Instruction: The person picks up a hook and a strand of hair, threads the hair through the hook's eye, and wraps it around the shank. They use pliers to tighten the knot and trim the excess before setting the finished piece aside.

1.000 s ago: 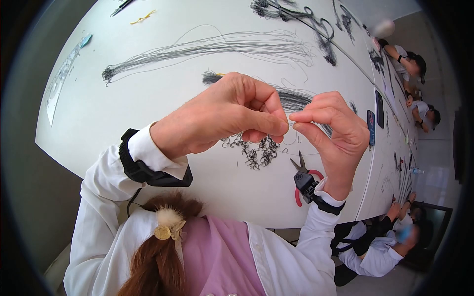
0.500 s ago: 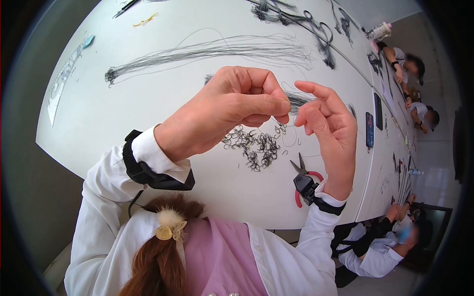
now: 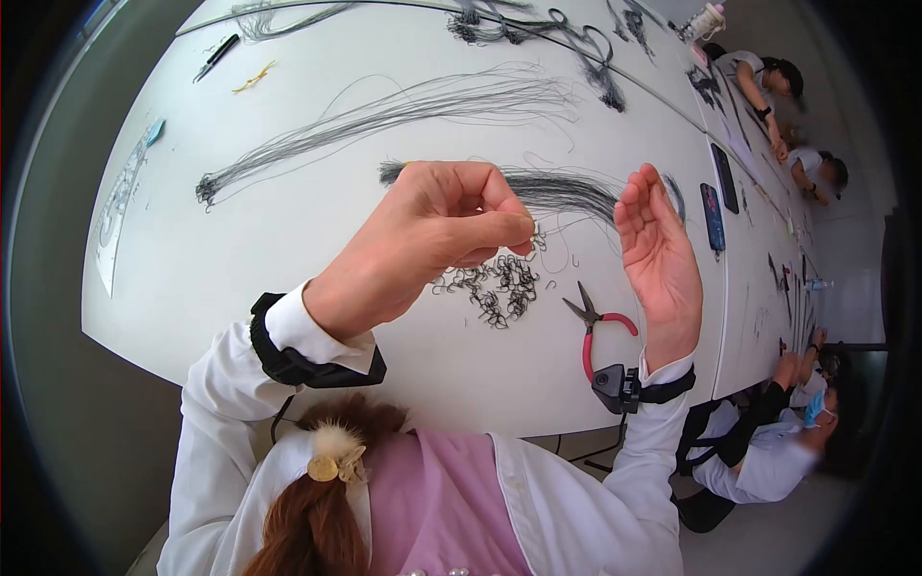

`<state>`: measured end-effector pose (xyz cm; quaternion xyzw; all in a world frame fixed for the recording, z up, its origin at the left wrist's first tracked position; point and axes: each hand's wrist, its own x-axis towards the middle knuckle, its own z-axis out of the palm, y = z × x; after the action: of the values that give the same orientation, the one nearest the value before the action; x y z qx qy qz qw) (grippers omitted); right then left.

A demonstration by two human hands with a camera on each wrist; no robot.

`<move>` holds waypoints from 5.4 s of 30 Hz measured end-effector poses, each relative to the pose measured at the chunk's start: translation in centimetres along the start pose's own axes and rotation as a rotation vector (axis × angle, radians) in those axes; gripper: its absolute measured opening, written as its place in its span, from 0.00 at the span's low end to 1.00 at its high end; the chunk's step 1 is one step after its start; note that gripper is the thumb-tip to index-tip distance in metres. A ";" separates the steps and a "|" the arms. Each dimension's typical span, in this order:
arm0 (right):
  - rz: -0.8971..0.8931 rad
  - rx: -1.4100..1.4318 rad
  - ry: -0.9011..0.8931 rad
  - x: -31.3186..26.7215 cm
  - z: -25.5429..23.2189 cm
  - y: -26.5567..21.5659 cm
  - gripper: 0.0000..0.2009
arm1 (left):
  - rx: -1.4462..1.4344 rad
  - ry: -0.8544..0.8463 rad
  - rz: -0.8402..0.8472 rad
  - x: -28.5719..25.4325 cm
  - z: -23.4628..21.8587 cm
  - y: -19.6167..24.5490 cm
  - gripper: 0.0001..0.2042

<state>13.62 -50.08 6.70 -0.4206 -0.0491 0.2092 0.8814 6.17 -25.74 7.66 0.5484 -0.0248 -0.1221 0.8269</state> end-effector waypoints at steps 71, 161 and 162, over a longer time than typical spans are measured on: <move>-1.406 -2.013 -0.322 -0.1 6.6 2.9 0.22 | 1.005 0.216 0.670 0.1 0.2 -1.7 0.08; -0.328 -1.006 -0.337 0.0 6.2 3.6 0.04 | 0.899 0.252 0.601 -1.0 0.6 0.6 0.05; -0.328 -1.007 -0.341 -0.1 6.5 3.5 0.04 | 0.899 0.256 0.602 -1.0 0.6 0.6 0.05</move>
<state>10.69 -43.51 8.23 -0.7368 -0.3498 0.0852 0.5723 5.22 -25.84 8.53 0.8263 -0.1294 0.2098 0.5065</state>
